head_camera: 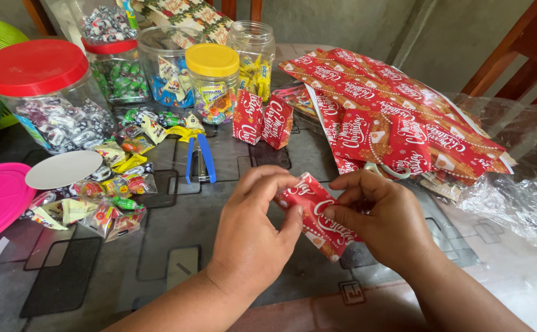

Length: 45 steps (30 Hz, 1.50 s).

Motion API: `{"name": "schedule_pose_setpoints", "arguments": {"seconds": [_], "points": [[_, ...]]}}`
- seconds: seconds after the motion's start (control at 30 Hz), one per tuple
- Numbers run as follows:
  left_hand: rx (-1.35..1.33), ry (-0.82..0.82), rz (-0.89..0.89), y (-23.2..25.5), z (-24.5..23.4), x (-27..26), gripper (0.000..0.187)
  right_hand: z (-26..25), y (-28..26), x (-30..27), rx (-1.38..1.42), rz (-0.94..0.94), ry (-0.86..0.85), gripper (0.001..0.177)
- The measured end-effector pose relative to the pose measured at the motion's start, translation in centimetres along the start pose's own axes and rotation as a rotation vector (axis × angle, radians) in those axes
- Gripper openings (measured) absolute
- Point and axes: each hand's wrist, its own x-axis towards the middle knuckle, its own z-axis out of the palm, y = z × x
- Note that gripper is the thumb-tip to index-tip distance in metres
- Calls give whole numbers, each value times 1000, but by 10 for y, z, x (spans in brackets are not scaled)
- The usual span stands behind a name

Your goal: The person folds a red Christmas-themed paper around a small rectangular item, creases the edges, and secures the wrap with tape. The hands repeatedly fold and adjust the paper to form a neat package.

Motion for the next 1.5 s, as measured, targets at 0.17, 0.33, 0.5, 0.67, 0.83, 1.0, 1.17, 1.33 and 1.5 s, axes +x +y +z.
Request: {"name": "schedule_pose_setpoints", "arguments": {"seconds": [0.17,0.33,0.5,0.67,0.83,1.0,1.17,1.33,1.5], "points": [[202,21,86,1,-3,1,24,1,-7,-4,-193,-73,47,35],[167,-15,-79,-9,-4,6,18,1,-1,-5,-237,-217,71,36],[43,108,-292,-26,-8,14,19,-18,14,11,-198,-216,222,27],[-111,79,-518,-37,-5,17,16,-19,29,22,244,-57,66,20],[-179,71,-542,-41,-3,15,16,-16,30,19,239,-56,73,22],[-251,67,-584,-42,0,14,14,-13,34,20,259,-110,78,19],[-376,113,-732,-44,3,12,16,-13,41,23,422,-72,60,13],[-490,126,-804,-51,4,10,15,-10,40,22,525,-61,54,13],[-494,99,-798,-49,5,8,14,-10,38,22,492,-42,93,8]]}}
